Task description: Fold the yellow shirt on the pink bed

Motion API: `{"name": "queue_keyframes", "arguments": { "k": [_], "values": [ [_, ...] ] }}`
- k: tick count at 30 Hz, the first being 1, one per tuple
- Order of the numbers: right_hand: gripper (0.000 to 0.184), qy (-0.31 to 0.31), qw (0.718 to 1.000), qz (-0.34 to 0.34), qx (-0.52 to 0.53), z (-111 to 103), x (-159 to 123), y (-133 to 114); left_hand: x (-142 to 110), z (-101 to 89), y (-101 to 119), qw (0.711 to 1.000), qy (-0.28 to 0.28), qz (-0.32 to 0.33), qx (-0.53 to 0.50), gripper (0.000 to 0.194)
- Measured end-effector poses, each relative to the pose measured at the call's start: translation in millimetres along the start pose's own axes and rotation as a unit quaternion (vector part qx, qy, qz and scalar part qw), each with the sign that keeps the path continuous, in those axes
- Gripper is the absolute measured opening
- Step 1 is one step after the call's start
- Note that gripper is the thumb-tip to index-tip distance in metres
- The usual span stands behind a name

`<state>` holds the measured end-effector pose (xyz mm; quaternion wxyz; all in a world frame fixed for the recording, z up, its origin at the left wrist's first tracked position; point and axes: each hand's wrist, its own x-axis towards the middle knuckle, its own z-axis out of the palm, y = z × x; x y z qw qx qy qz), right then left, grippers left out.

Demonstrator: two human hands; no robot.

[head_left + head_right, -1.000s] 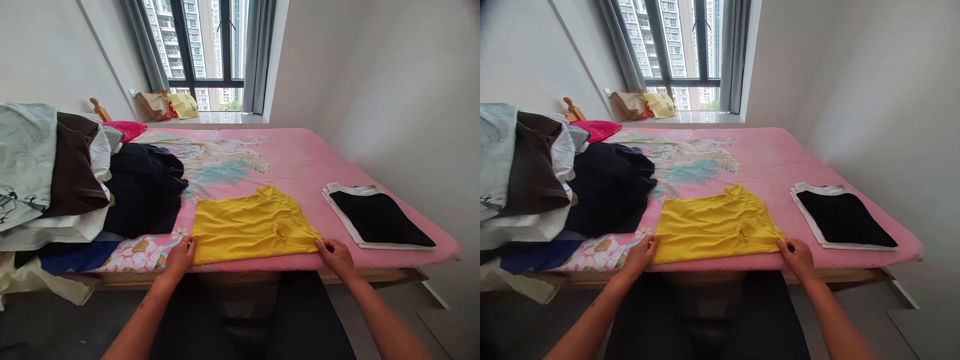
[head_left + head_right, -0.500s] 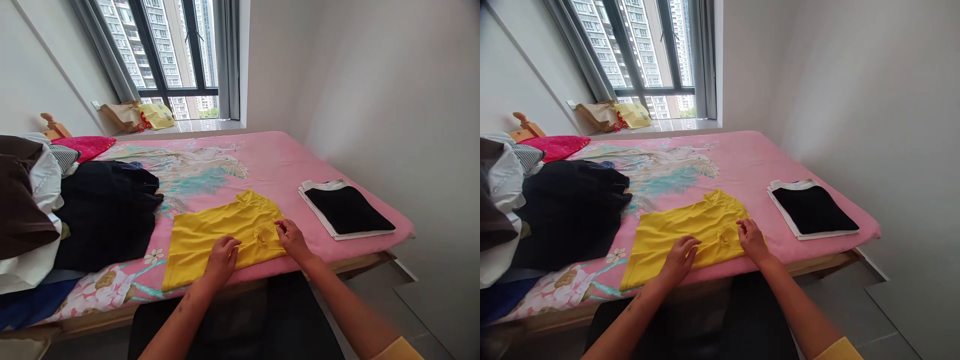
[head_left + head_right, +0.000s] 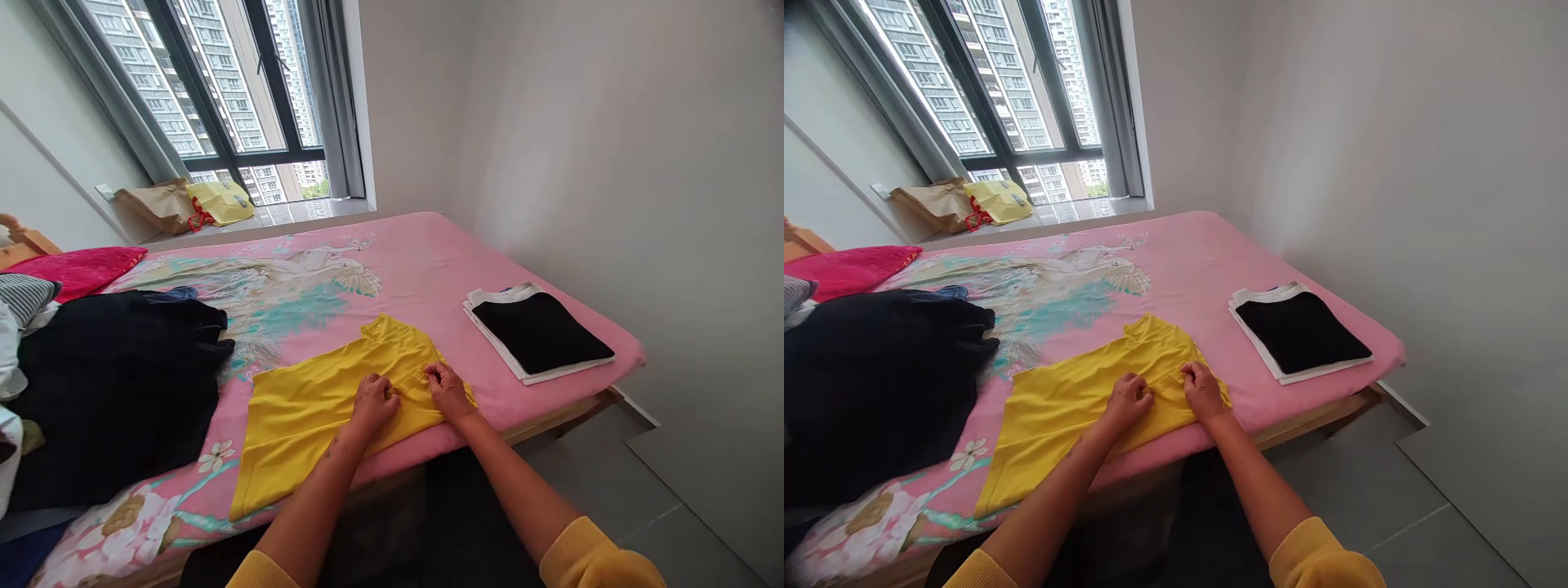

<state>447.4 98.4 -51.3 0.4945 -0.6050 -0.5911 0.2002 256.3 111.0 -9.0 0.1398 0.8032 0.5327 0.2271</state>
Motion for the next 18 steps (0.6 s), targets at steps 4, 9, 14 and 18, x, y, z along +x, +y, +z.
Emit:
{"name": "queue_keyframes", "arguments": {
  "k": [4,9,14,18],
  "values": [
    [0.018,-0.004,1.0,-0.012,-0.005,-3.0,2.0,-4.5,-9.0,0.5,3.9,0.998,0.056,-0.029,-0.016,0.02],
    [0.019,-0.013,0.997,-0.074,-0.035,-9.0,-11.3,-30.3,-31.1,-1.0,26.3,0.989,0.052,0.13,-0.045,0.029],
    [0.02,-0.136,0.967,-0.152,-0.155,-16.2,-23.9,-36.6,-52.4,15.6,29.3,0.985,0.015,0.172,0.005,0.03],
    [0.026,-0.074,0.96,-0.097,-0.253,-29.3,-11.9,-27.9,-61.4,30.4,21.7,0.989,0.063,0.131,0.017,0.033]
  ]
}}
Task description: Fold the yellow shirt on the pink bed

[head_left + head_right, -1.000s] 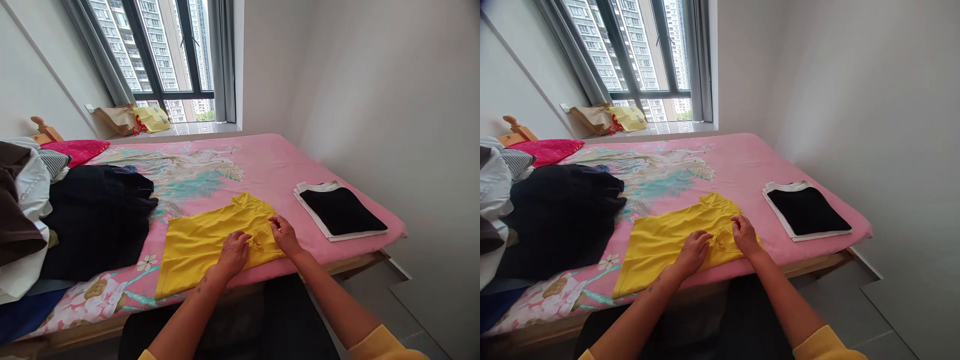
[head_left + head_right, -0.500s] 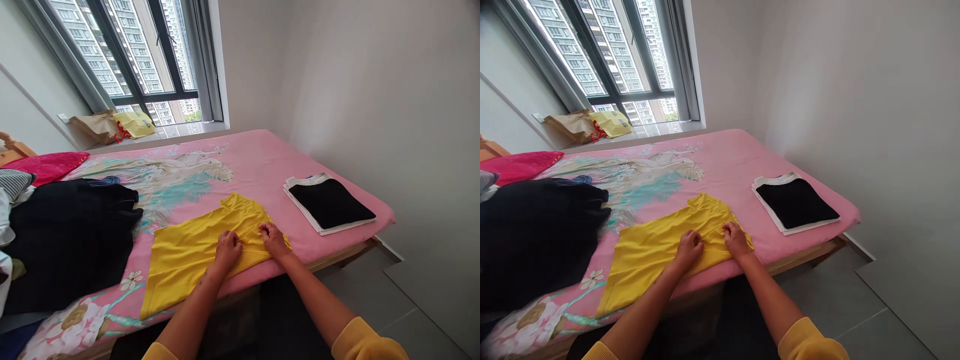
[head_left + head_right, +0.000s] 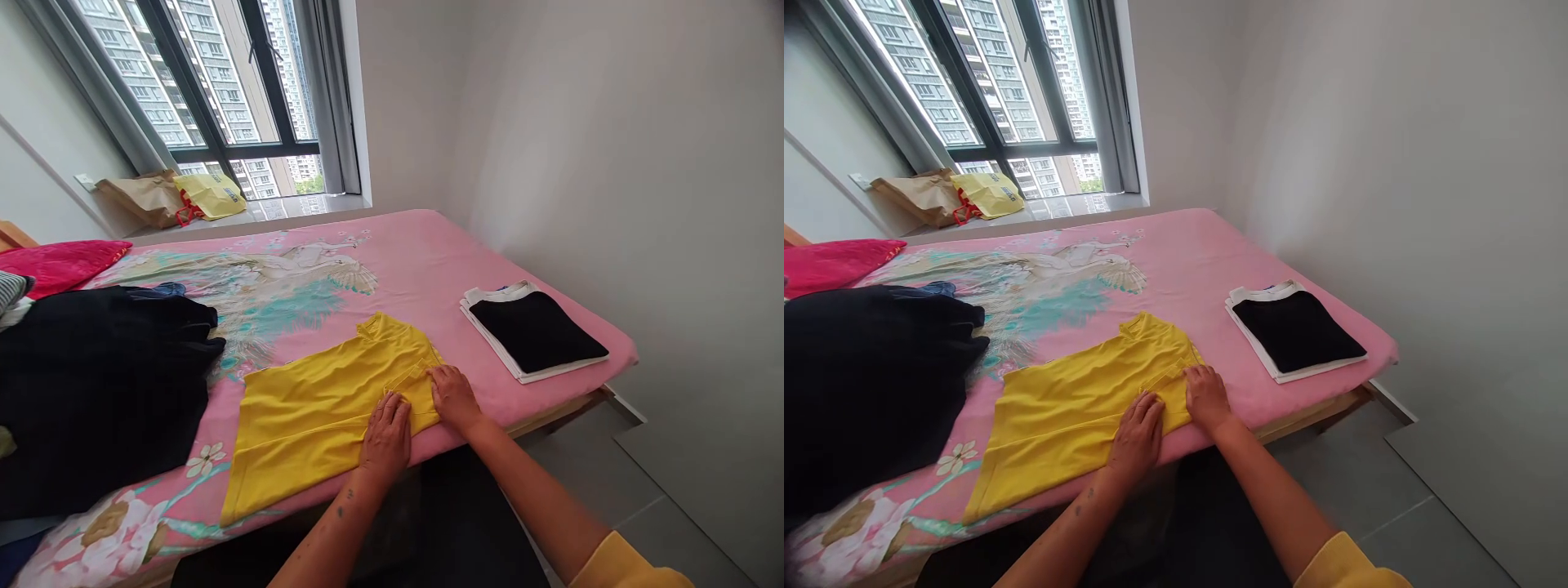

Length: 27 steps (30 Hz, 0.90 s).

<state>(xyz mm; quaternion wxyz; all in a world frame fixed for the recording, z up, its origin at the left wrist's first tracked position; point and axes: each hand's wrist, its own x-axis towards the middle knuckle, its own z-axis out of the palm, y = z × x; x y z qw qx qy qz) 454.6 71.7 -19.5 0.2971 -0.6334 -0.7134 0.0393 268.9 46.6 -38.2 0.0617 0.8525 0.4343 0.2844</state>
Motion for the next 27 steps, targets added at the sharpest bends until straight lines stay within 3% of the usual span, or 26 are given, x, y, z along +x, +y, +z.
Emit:
{"name": "queue_keyframes", "arguments": {
  "k": [4,12,17,22,27],
  "values": [
    [0.024,0.008,1.0,0.0,0.008,-8.4,16.0,8.6,-2.6,1.0,0.2,0.999,0.015,-0.029,0.001,0.031],
    [0.046,-0.1,0.992,-0.052,-0.059,-5.4,37.9,9.9,-1.4,-0.7,3.9,0.999,0.021,-0.015,0.022,0.027],
    [0.028,-0.182,0.973,-0.064,-0.128,-9.2,50.4,8.6,-1.4,1.8,4.0,0.998,0.039,-0.007,0.051,0.027],
    [0.036,-0.215,0.963,-0.07,-0.146,-9.3,61.0,7.5,-1.7,2.7,4.1,0.997,0.039,-0.01,0.061,0.025],
    [0.024,-0.23,0.959,-0.083,-0.146,-9.8,70.0,3.2,-2.3,1.5,5.1,0.997,0.043,-0.011,0.066,0.025]
  ]
}}
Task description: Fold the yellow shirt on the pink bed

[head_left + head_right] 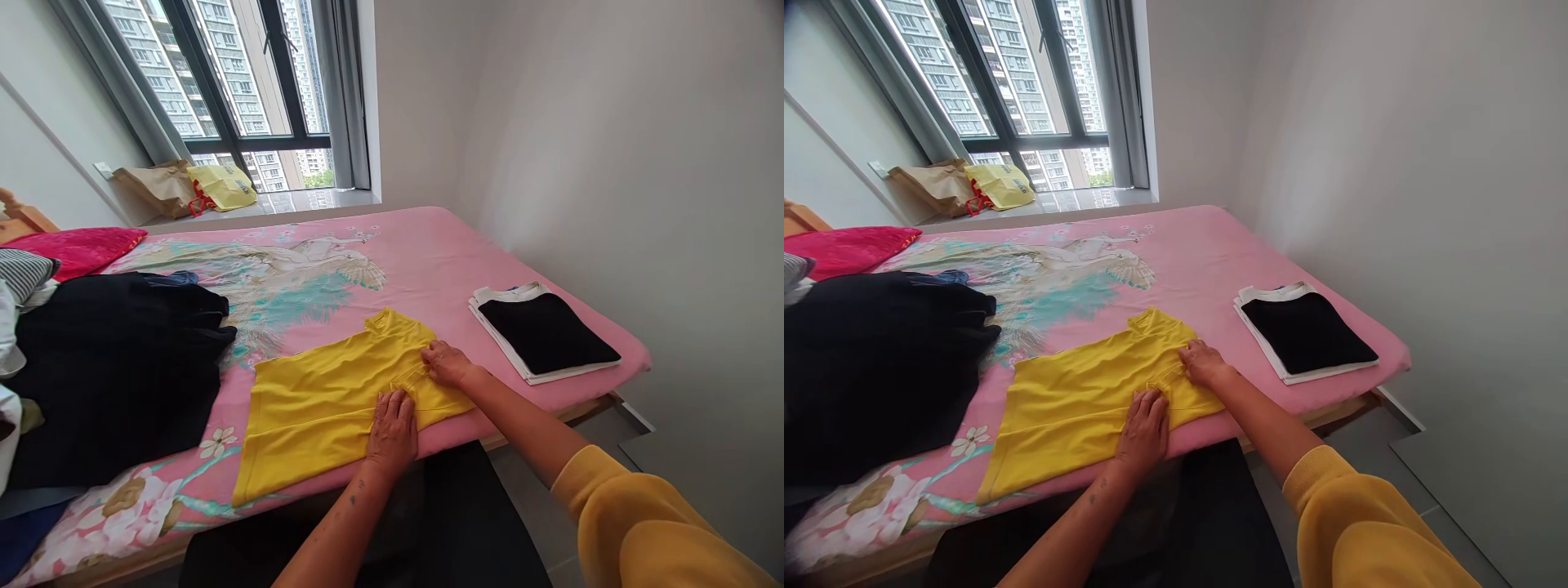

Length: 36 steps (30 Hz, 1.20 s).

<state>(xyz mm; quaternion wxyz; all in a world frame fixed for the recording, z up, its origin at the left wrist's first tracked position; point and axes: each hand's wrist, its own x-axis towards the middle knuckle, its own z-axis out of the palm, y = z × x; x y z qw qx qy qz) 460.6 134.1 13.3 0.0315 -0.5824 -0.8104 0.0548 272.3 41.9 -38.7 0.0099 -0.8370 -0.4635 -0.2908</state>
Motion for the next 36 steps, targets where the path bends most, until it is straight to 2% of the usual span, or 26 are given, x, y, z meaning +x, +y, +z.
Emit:
{"name": "queue_keyframes", "arguments": {
  "k": [5,8,11,13,16,17,19,21,24,26,29,32,36],
  "values": [
    [0.016,0.037,0.999,0.01,0.007,-5.9,0.4,2.9,-0.6,0.8,0.3,1.0,0.008,0.001,0.007,0.025],
    [0.023,0.087,0.995,0.051,0.01,-11.0,-5.5,0.6,-0.7,3.4,0.4,1.0,0.023,0.001,0.015,0.027],
    [0.029,0.134,0.989,0.06,0.02,-10.5,-24.1,-17.0,-1.5,6.7,-0.6,0.999,0.03,0.001,0.019,0.03],
    [0.029,0.148,0.988,0.02,0.033,0.0,-45.2,-35.0,-2.9,8.6,-2.4,0.999,0.035,0.004,0.021,0.032],
    [0.034,0.161,0.983,-0.073,0.057,31.4,-82.1,-53.0,-5.5,10.4,-6.1,0.999,0.041,0.025,0.016,0.034],
    [0.038,0.167,0.982,-0.075,0.053,42.9,-93.2,-53.2,-6.2,10.6,-7.0,0.999,0.04,0.034,0.014,0.035],
    [0.045,0.187,0.981,-0.032,0.039,60.9,-110.6,-44.7,-6.7,10.3,-8.0,0.998,0.034,0.041,0.011,0.034],
    [0.049,0.218,0.974,0.04,0.04,68.2,-121.4,-28.3,-6.0,9.5,-7.7,0.999,0.027,0.038,0.013,0.033],
    [0.044,0.281,0.948,0.111,0.099,62.9,-130.0,-2.3,-3.9,8.3,-6.1,0.999,0.019,0.03,0.013,0.032],
    [0.036,0.301,0.931,0.137,0.156,57.2,-134.5,10.8,-2.9,7.7,-5.3,0.999,0.017,0.024,0.012,0.032],
    [0.024,0.289,0.911,0.173,0.238,54.0,-140.4,21.9,-2.4,6.7,-4.9,1.0,0.014,0.02,0.01,0.032],
    [0.024,0.265,0.899,0.171,0.305,51.2,-141.5,24.2,-2.1,5.4,-4.7,1.0,0.007,0.021,0.008,0.033],
    [0.026,0.151,0.906,0.208,0.336,37.2,-132.2,23.0,-1.9,4.3,-3.4,1.0,0.004,0.019,0.009,0.034]
  ]
}}
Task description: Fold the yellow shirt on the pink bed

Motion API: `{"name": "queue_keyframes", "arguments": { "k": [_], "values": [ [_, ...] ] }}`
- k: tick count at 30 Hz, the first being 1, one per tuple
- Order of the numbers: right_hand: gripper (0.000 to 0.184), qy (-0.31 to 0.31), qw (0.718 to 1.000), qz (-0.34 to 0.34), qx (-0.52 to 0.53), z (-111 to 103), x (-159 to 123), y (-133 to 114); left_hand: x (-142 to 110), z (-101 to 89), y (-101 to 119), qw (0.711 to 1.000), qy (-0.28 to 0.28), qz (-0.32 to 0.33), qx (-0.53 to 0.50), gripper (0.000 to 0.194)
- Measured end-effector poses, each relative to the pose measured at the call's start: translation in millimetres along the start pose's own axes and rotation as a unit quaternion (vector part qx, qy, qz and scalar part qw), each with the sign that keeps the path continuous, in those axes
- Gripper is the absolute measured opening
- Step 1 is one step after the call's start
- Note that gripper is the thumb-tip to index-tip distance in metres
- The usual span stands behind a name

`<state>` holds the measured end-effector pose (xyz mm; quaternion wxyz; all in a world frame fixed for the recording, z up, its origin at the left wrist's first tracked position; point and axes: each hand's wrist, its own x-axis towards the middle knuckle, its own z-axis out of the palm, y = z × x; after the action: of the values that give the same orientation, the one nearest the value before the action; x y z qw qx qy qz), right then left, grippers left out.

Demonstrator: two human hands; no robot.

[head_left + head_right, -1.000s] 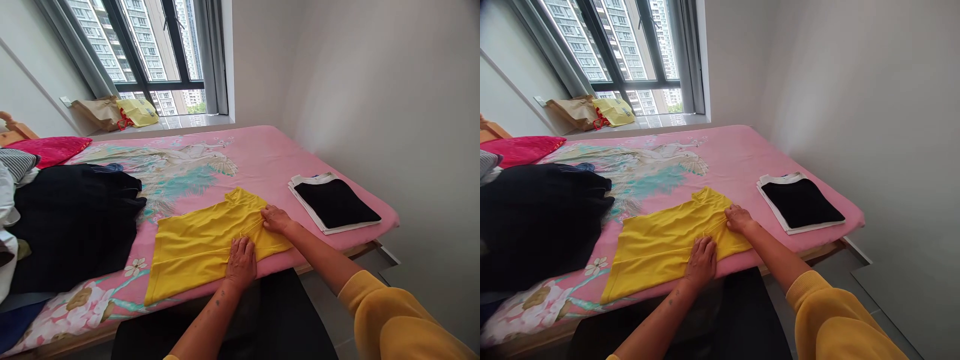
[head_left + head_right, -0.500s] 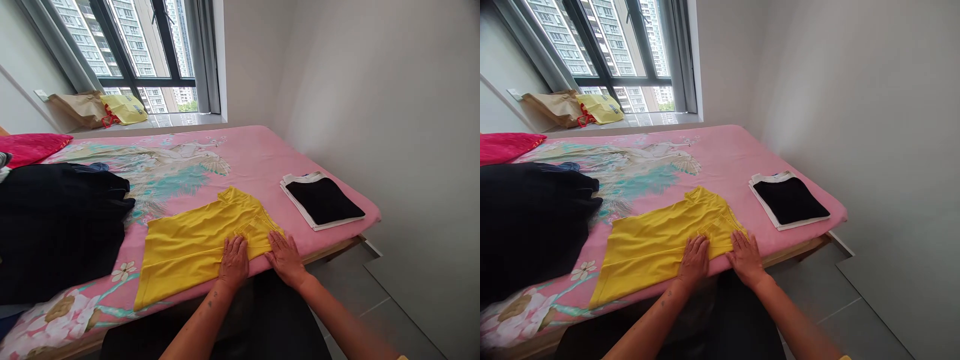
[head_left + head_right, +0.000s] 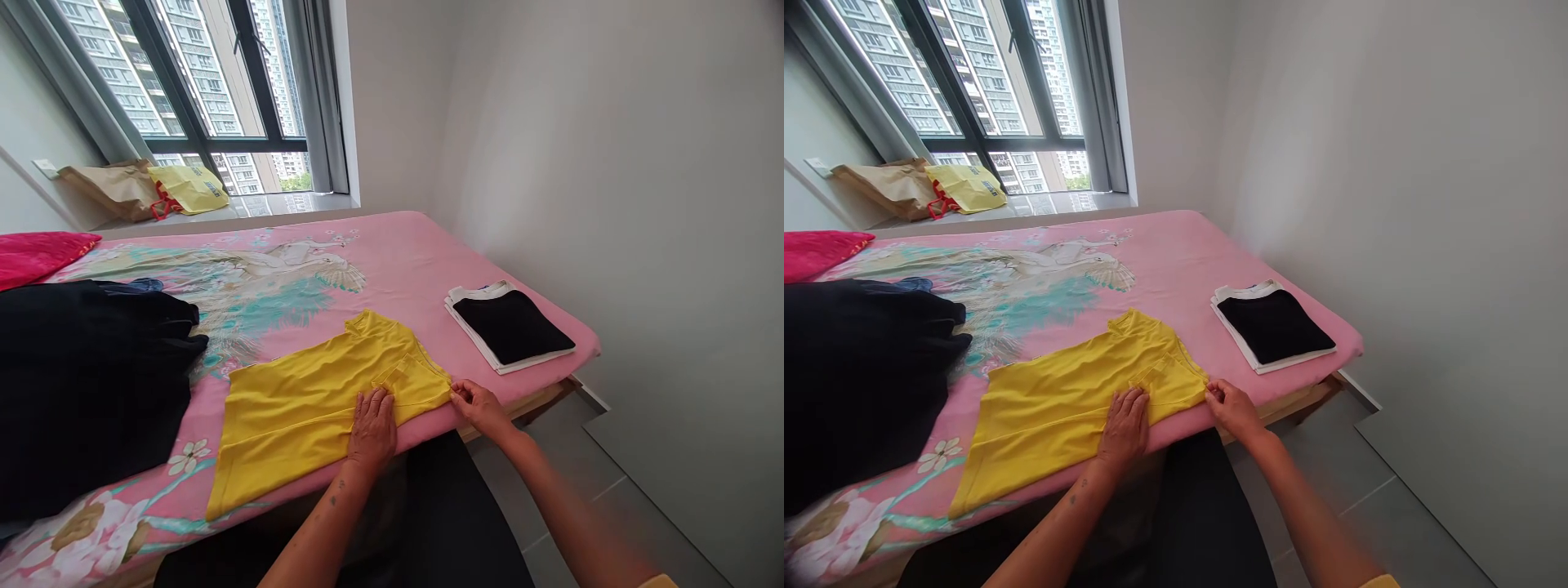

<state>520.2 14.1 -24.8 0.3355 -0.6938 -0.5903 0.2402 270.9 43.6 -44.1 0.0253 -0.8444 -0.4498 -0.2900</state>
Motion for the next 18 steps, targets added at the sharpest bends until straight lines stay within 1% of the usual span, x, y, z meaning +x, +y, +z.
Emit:
{"name": "queue_keyframes", "arguments": {
  "k": [2,5,6,8,9,10,11,12,13,14,15,16,18],
  "values": [
    [0.027,-0.03,0.998,0.03,-0.045,-3.6,6.8,-6.2,-0.1,0.0,0.6,1.0,0.002,0.0,0.002,0.034],
    [0.029,-0.049,0.987,0.061,-0.143,-7.1,12.7,-12.2,0.0,0.2,0.0,1.0,0.001,0.002,0.004,0.034],
    [0.027,-0.048,0.981,0.074,-0.175,-7.2,12.5,-14.7,0.2,0.3,-0.6,1.0,0.001,0.002,0.004,0.033],
    [0.02,-0.015,0.974,0.074,-0.215,-4.7,8.7,-23.8,0.3,0.6,-1.3,1.0,0.003,0.002,-0.001,0.032],
    [0.017,0.015,0.974,0.05,-0.219,-1.8,5.5,-31.1,0.1,0.6,-1.0,1.0,0.004,-0.001,-0.003,0.032],
    [0.016,0.045,0.976,0.006,-0.211,2.5,1.9,-40.1,-0.4,0.4,0.1,1.0,0.002,-0.005,-0.005,0.032],
    [0.017,0.066,0.977,-0.054,-0.193,8.0,-1.7,-49.9,-1.4,-0.2,2.0,1.0,-0.003,-0.009,-0.007,0.032],
    [0.018,0.07,0.976,-0.12,-0.168,14.8,-4.9,-59.6,-2.7,-1.3,4.4,1.0,-0.011,-0.015,-0.008,0.032],
    [0.02,0.055,0.971,-0.181,-0.143,22.6,-7.3,-67.9,-4.3,-3.1,7.1,1.0,-0.02,-0.021,-0.009,0.032],
    [0.023,0.027,0.965,-0.231,-0.123,31.1,-8.4,-73.6,-6.2,-5.8,9.2,0.999,-0.032,-0.024,-0.01,0.032],
    [0.025,-0.007,0.957,-0.268,-0.111,40.0,-8.1,-75.7,-8.5,-9.6,10.2,0.999,-0.044,-0.023,-0.011,0.033],
    [0.027,-0.035,0.949,-0.294,-0.108,49.1,-6.2,-74.0,-11.3,-14.9,9.2,0.998,-0.055,-0.017,-0.011,0.034],
    [0.031,-0.062,0.939,-0.315,-0.124,65.8,2.1,-59.9,-20.8,-31.0,-0.9,0.997,-0.075,-0.006,-0.001,0.04]
  ]
}}
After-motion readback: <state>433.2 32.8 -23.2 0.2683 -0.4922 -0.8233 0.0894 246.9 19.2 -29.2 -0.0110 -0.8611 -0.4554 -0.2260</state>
